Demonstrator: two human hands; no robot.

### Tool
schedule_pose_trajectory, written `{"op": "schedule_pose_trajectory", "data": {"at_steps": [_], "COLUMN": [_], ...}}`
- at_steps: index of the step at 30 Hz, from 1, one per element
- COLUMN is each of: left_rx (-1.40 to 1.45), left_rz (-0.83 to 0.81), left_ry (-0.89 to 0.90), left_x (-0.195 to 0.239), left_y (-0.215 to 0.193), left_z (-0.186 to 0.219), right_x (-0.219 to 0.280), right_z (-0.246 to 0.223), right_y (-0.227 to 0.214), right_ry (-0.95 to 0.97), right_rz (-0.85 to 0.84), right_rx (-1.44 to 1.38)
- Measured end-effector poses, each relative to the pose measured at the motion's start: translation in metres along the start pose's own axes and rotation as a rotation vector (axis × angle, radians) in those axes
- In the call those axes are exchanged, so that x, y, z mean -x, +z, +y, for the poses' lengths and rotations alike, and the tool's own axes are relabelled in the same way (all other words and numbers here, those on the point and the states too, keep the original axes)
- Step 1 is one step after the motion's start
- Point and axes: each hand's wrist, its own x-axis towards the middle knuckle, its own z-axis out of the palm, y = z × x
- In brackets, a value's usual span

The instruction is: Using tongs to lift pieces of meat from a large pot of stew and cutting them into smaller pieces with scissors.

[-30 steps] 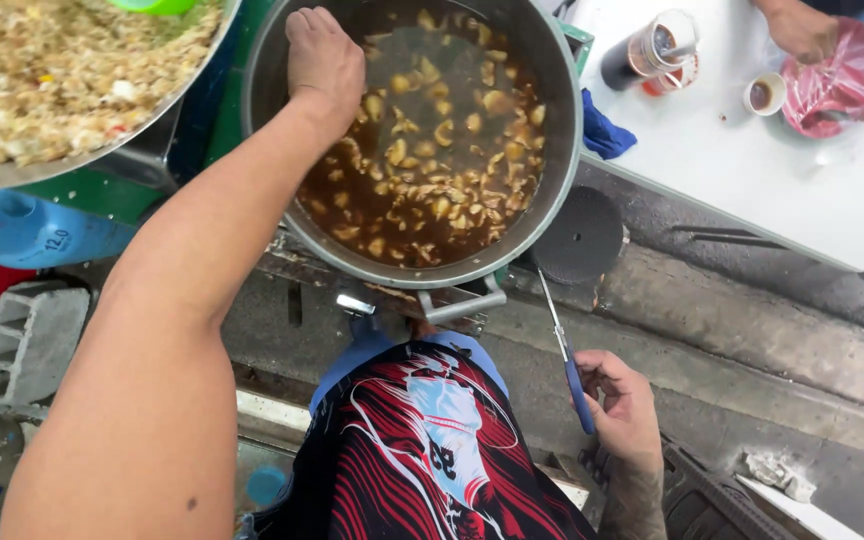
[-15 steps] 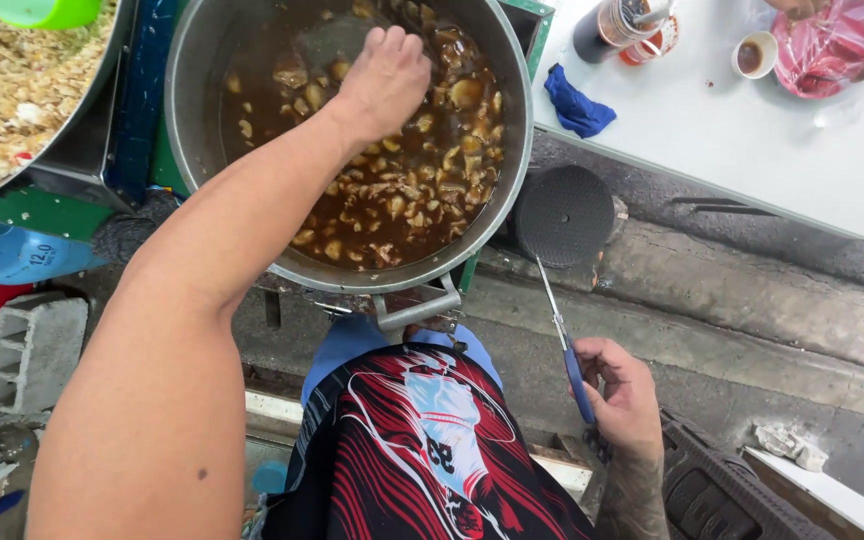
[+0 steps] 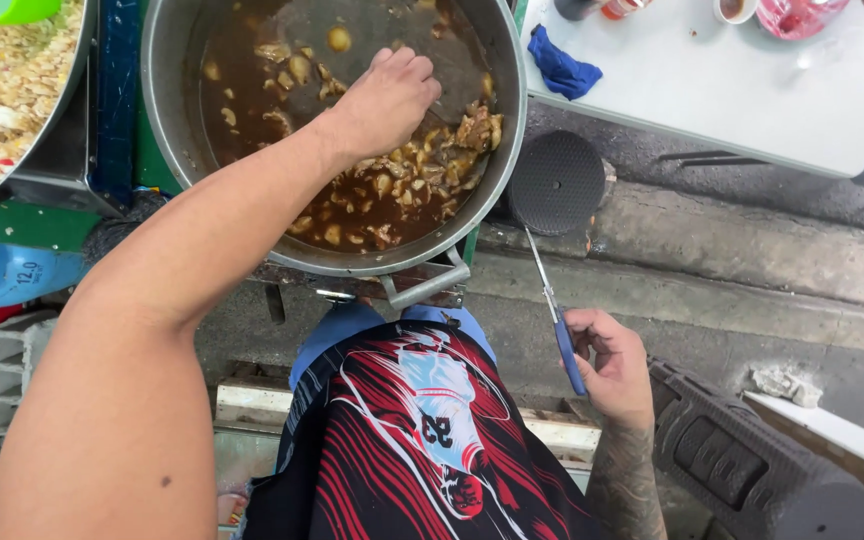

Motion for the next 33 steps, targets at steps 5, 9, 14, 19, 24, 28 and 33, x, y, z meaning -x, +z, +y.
{"op": "schedule_pose_trajectory", "data": {"at_steps": [5, 9, 14, 19, 24, 28, 33], "left_rx": [0.044, 0.084, 0.108, 0.434, 0.480, 0.430, 0.430], "left_rz": [-0.060, -0.255, -0.434, -0.682, -0.600, -0.497, -0.398], "left_ry": [0.045, 0.009, -0.148, -0.660, -0.559, -0.460, -0.515], "left_x": [0.021, 0.043, 0.074, 0.090, 0.100, 0.103, 0.105], "left_y": [-0.009, -0.049, -0.077, -0.138, -0.082, -0.040, -0.039], "left_z": [0.005, 0.010, -0.001, 0.021, 0.028, 0.039, 0.046], "right_x": [0.005, 0.010, 0.016, 0.017, 0.014, 0.010, 0.005], "right_z": [-0.012, -0.010, -0.011, -0.015, -0.005, 0.003, 0.000], "right_y": [0.022, 0.033, 0.042, 0.049, 0.047, 0.042, 0.035], "right_ry": [0.018, -0.002, -0.018, -0.018, -0.027, -0.036, -0.031], "right_rz": [0.029, 0.029, 0.036, 0.057, 0.054, 0.059, 0.041], "right_rx": [0.047, 0.049, 0.059, 0.065, 0.016, -0.048, -0.053]}}
